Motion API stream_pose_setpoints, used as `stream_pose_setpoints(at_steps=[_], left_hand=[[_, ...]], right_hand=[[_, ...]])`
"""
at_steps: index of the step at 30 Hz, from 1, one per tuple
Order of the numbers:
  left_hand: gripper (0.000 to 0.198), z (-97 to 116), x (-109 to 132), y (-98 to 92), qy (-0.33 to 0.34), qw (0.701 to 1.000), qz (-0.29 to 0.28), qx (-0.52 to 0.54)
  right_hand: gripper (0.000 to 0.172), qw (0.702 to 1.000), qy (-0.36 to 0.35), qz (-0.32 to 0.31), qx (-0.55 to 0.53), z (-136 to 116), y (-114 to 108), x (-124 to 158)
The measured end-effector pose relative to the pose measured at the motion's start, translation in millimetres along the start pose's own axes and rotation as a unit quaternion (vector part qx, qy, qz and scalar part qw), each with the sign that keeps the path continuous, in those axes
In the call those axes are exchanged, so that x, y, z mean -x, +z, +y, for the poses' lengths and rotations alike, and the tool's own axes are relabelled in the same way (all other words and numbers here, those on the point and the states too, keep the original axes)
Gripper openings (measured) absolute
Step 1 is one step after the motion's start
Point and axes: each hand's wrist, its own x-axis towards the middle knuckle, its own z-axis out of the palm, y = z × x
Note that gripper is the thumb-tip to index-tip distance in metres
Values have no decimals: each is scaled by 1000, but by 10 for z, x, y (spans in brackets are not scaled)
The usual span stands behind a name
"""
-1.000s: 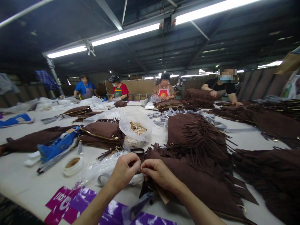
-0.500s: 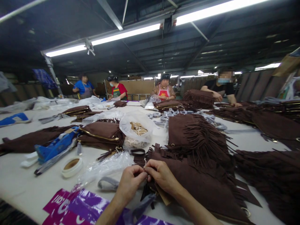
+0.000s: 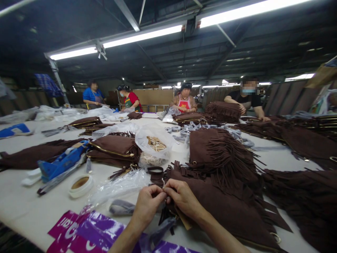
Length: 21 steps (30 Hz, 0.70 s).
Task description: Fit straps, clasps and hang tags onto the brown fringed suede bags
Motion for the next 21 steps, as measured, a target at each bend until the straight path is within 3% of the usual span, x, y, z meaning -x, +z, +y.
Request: stream_pose_setpoints(at_steps=[7,15,21], left_hand=[[25,-12,-6,-12,3,1000,23,13],[26,-15,-26,-43,-38,997,-4,73],[28,4,-19,-65,-96,967,-32,233]], right_hand=[[19,1000,2,-9,8,-21,-11,10],[15,999,34,-25,-34,-11,-15,-9],[11,986,27,-118,-115,-81,-188,-10]])
